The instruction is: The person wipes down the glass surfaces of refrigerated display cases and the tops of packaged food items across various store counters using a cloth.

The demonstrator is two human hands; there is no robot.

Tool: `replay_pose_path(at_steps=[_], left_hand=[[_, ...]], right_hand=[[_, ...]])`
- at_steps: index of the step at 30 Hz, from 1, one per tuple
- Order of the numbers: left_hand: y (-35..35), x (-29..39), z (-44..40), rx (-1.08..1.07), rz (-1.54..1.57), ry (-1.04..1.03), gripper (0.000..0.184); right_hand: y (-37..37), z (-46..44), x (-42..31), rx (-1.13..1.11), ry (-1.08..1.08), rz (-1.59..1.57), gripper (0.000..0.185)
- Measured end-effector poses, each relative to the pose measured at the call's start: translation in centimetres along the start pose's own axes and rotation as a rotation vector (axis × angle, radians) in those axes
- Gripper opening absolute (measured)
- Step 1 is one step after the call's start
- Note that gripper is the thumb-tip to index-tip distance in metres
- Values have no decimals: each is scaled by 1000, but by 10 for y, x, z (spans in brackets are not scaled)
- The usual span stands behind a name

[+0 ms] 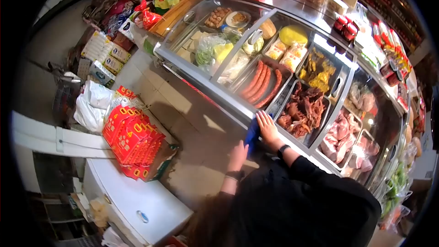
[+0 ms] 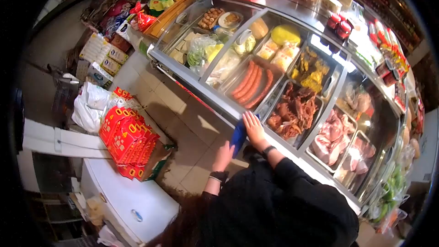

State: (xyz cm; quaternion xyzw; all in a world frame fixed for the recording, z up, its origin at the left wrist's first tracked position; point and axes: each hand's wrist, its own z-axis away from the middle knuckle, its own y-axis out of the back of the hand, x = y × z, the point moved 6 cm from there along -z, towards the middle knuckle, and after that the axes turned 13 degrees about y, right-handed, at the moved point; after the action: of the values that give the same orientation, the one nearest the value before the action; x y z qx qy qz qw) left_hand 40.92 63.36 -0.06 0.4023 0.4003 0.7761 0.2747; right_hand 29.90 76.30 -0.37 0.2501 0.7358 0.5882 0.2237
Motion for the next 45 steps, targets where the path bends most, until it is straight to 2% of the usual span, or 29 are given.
replay_pose_path(at_steps=[3, 7, 9, 11, 13, 15, 17, 18, 19, 20, 21, 22, 23, 25, 26, 27, 28, 29, 30, 31, 34, 35, 37, 38, 39, 41, 43, 44, 45], left_hand=[[39, -10, -47, 5, 35, 18, 31], [82, -26, -86, 92, 42, 57, 31], [99, -32, -104, 73, 47, 41, 31], [100, -52, -124, 45, 78, 13, 32], [88, -84, -147, 78, 86, -70, 33], [61, -124, -175, -182, 96, -47, 34], [57, -132, -184, -418, 244, -139, 34], [60, -128, -185, -522, 179, -123, 36], [59, -126, -182, -632, 256, -55, 38], [59, -118, -185, -632, 203, -123, 40], [58, -115, -187, -631, 148, -187, 42], [54, -103, -189, -625, 250, -350, 32], [49, -101, -196, -664, 227, -380, 32], [57, -74, -187, -402, 143, -715, 32], [78, -42, -166, -706, 167, -510, 33], [102, -13, -142, -762, 150, -444, 32], [78, -18, -155, -770, 99, -530, 32], [57, -19, -170, -770, 44, -618, 33], [51, -9, -166, -852, -68, -575, 31], [54, 29, -140, -827, -89, -790, 33], [69, 89, -92, -907, -86, -876, 35], [60, 103, -91, -852, -46, -978, 34], [76, 144, -71, -709, -82, -998, 32], [73, 160, -69, -696, -25, -1017, 31], [70, 177, -67, -695, 0, -1022, 30], [72, 205, -58, -481, 106, -1115, 39], [60, 230, -42, -336, 60, -1250, 64], [49, 238, -33, -279, -36, -1317, 68], [30, 242, -27, -220, -137, -1382, 71]], right_hand=[[-41, -84, -6, 193, 33, -35, 59], [-34, -166, -16, 143, 30, -229, 58], [-45, -189, -17, 125, 50, -228, 65], [-40, -196, -19, 240, 115, -178, 49], [-35, -191, -16, 221, 120, -301, 49], [-18, -176, -15, 162, 123, -348, 50], [-13, -149, -16, 139, 38, -366, 50], [-19, -138, -14, 178, 35, -408, 51], [-19, -128, -8, 219, 44, -440, 53], [-7, -115, -10, 248, 8, -456, 43], [-1, -103, -13, 253, -44, -440, 43], [5, -91, -15, 258, -135, -409, 39], [10, -79, -19, 259, -225, -378, 36], [32, -51, -33, 258, -377, -274, 30], [40, -33, -41, 172, -478, -262, 30], [45, -18, -49, 95, -575, -247, 30], [52, 1, -57, 193, -606, -140, 30], [47, 24, -61, 210, -728, -254, 31], [47, 48, -67, 238, -847, -374, 31], [57, 87, -79, 233, -1002, -450, 31], [76, 130, -88, 372, -1074, -431, 35], [85, 140, -83, 388, -1114, -420, 36], [113, 149, -63, 479, -1118, -268, 37], [128, 154, -55, 544, -1114, -143, 38], [131, 160, -40, 595, -1165, -169, 42], [165, 156, -15, 761, -1117, 5, 46], [153, 164, 10, 713, -1158, 73, 47], [147, 167, 24, 657, -1204, 151, 48], [122, 176, 36, 559, -1233, 86, 46]])
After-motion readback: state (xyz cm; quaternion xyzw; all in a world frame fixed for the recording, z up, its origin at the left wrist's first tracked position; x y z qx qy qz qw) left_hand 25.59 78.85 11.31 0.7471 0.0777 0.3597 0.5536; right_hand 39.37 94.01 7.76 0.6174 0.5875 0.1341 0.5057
